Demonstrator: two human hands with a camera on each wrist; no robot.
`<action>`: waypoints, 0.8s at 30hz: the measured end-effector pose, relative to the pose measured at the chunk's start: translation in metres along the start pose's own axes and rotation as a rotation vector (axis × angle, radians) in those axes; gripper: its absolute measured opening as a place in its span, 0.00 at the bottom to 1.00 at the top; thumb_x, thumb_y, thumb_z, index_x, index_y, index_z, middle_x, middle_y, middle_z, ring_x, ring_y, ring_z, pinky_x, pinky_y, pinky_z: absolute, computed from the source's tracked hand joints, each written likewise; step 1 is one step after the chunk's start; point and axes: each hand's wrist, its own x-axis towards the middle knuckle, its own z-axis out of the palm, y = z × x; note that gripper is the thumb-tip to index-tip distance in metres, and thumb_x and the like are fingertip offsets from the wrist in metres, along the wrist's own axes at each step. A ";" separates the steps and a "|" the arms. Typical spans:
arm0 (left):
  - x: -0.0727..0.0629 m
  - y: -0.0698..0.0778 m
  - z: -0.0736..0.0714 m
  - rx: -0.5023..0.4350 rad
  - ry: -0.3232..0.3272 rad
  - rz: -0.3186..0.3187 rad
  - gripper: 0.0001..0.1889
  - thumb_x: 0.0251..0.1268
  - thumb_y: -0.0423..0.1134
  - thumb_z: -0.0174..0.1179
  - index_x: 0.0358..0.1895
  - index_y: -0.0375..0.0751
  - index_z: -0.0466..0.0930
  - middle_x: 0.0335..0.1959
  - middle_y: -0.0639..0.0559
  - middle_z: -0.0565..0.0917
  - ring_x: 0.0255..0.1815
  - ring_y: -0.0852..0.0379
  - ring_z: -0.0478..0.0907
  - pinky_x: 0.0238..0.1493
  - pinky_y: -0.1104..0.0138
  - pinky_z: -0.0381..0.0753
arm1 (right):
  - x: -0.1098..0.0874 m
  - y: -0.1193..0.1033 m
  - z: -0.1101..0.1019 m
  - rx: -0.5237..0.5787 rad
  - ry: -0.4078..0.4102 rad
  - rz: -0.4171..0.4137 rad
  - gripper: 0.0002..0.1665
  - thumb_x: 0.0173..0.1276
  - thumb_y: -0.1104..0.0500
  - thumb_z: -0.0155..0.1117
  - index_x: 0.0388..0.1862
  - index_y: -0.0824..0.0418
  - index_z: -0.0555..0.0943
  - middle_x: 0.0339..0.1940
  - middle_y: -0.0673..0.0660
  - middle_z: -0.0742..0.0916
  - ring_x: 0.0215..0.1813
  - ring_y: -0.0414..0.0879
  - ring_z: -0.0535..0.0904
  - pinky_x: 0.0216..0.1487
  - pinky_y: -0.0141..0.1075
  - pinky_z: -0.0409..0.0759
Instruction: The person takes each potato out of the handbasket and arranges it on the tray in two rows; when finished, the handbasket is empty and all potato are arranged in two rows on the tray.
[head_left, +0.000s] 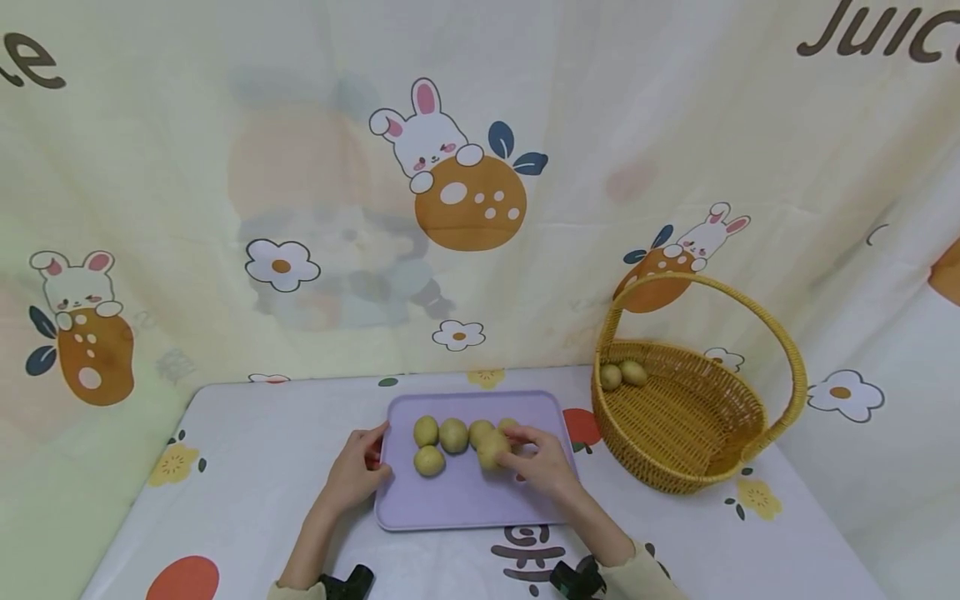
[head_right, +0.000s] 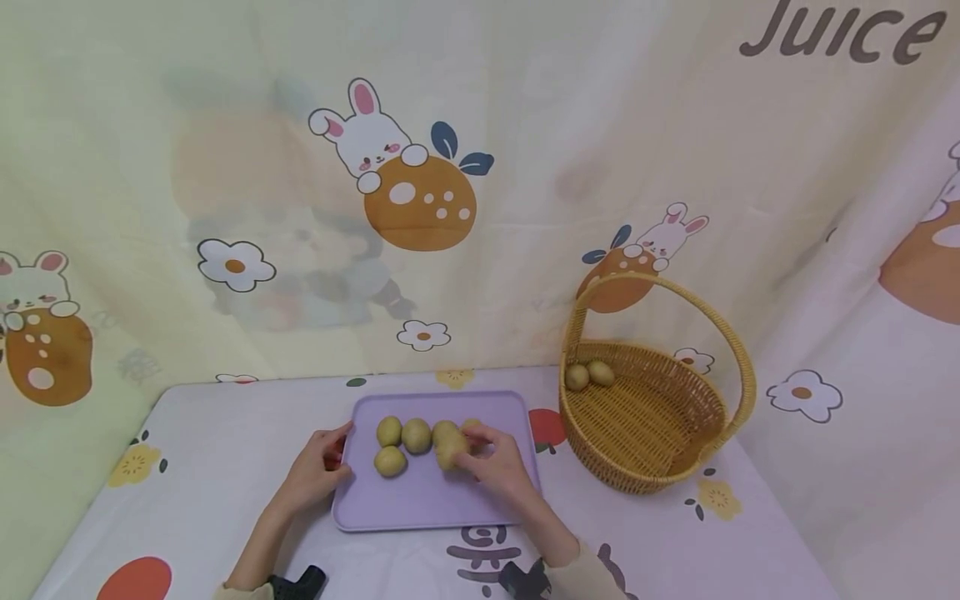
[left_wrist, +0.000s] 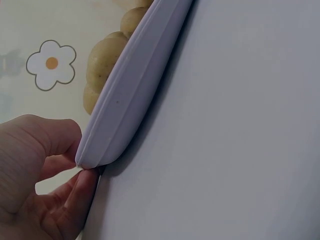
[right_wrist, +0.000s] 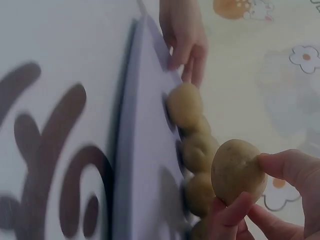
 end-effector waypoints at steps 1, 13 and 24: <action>0.000 0.000 0.000 0.000 0.000 0.000 0.36 0.46 0.26 0.62 0.67 0.31 0.72 0.47 0.41 0.75 0.37 0.57 0.76 0.41 0.68 0.76 | 0.000 0.001 0.004 0.008 -0.004 0.002 0.27 0.55 0.67 0.73 0.54 0.74 0.80 0.44 0.63 0.85 0.28 0.41 0.78 0.23 0.32 0.77; 0.000 -0.002 0.001 0.000 0.008 0.003 0.36 0.45 0.26 0.63 0.67 0.31 0.72 0.46 0.42 0.75 0.37 0.58 0.76 0.40 0.68 0.77 | -0.009 0.008 0.042 0.108 -0.006 -0.018 0.27 0.52 0.70 0.72 0.52 0.73 0.75 0.41 0.63 0.83 0.25 0.40 0.76 0.22 0.30 0.73; 0.001 -0.004 0.002 0.019 0.015 0.003 0.36 0.46 0.27 0.62 0.67 0.32 0.72 0.46 0.42 0.75 0.37 0.58 0.76 0.41 0.67 0.77 | -0.006 0.013 0.056 0.061 0.020 -0.078 0.22 0.49 0.74 0.70 0.45 0.76 0.76 0.39 0.68 0.82 0.37 0.51 0.78 0.32 0.29 0.76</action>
